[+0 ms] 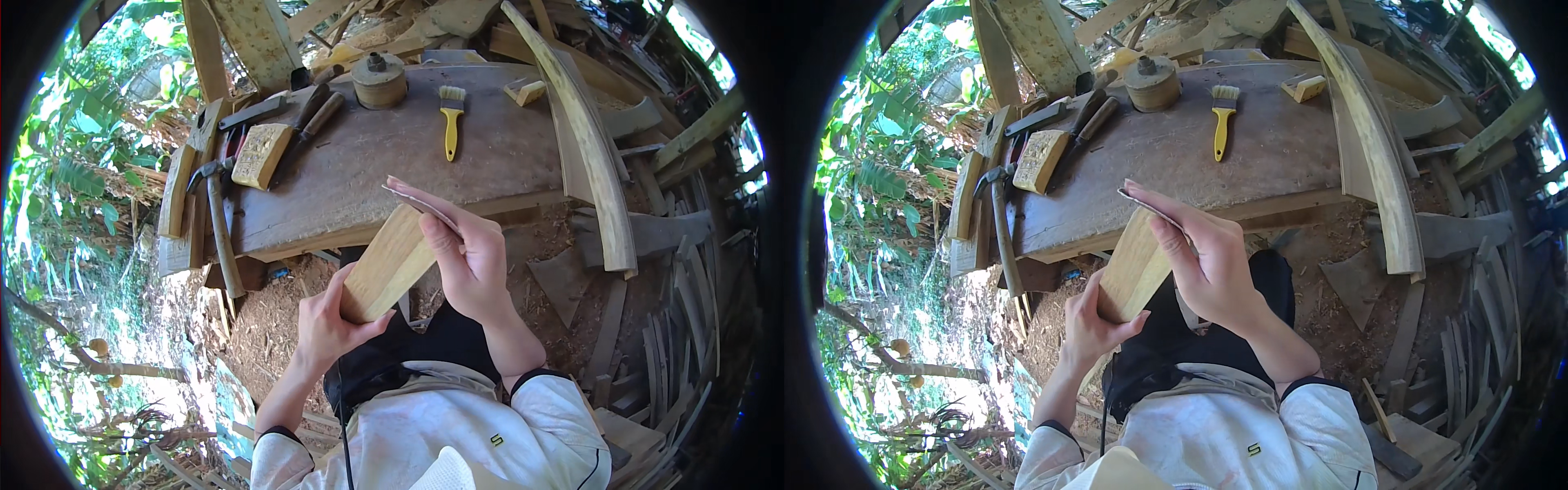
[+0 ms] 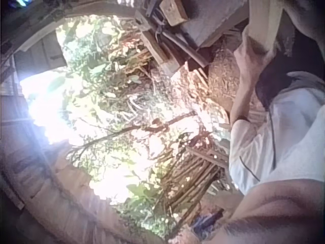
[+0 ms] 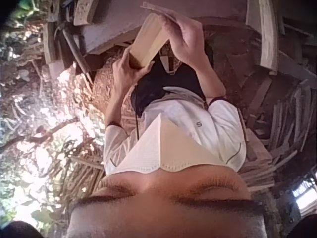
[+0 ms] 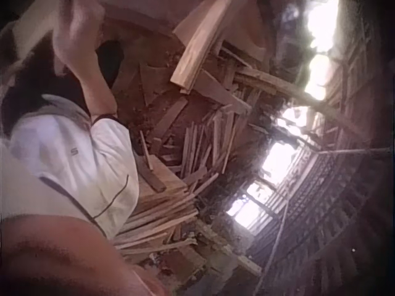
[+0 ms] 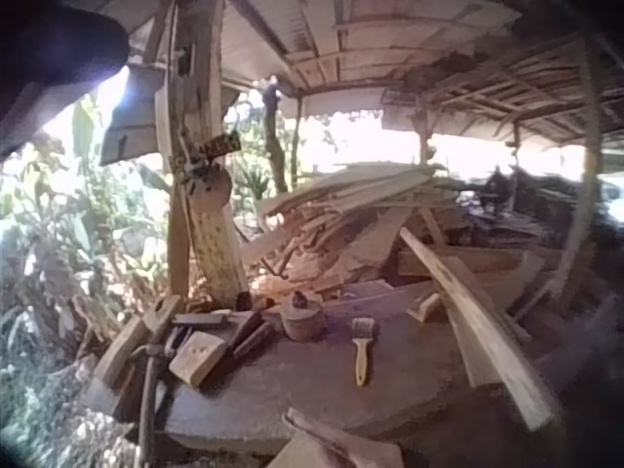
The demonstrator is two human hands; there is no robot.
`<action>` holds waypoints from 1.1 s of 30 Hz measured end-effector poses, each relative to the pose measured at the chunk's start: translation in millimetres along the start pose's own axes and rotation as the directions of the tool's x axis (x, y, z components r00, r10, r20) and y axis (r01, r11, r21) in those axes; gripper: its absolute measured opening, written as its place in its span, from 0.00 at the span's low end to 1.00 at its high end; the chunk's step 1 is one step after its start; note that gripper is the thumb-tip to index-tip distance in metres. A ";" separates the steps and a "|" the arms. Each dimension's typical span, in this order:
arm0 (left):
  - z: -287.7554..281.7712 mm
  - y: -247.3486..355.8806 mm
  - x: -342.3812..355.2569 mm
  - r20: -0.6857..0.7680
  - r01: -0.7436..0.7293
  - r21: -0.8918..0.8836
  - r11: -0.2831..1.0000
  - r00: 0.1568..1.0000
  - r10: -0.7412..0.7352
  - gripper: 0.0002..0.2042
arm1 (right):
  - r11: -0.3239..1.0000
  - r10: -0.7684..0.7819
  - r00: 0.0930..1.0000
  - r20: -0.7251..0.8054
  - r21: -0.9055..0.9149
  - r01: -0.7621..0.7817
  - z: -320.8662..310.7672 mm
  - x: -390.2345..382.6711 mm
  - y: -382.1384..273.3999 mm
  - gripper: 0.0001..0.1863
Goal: The person uses a hammer and chisel to carve a wooden plank, then brushes the plank with a paintbrush to remove debris, and finally sands the plank with sandpaper to smooth the surface.
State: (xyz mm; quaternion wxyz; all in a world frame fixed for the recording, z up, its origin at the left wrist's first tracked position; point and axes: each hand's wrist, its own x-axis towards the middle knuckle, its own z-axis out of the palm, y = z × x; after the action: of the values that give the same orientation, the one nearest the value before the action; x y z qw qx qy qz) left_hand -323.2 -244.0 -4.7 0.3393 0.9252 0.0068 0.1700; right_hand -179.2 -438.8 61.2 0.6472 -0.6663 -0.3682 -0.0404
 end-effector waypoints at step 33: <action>-36.1 -3.0 9.2 0.209 0.165 0.067 0.984 0.962 -0.175 0.35 | 0.974 0.035 0.999 -0.024 -0.225 -0.040 10.3 -21.9 21.3 0.17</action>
State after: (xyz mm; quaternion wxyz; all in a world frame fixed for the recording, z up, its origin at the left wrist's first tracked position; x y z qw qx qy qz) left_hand -325.7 -218.0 21.9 0.3285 0.9422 0.0536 0.0393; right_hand -187.9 -436.8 30.2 0.5719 -0.7417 -0.3422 -0.0762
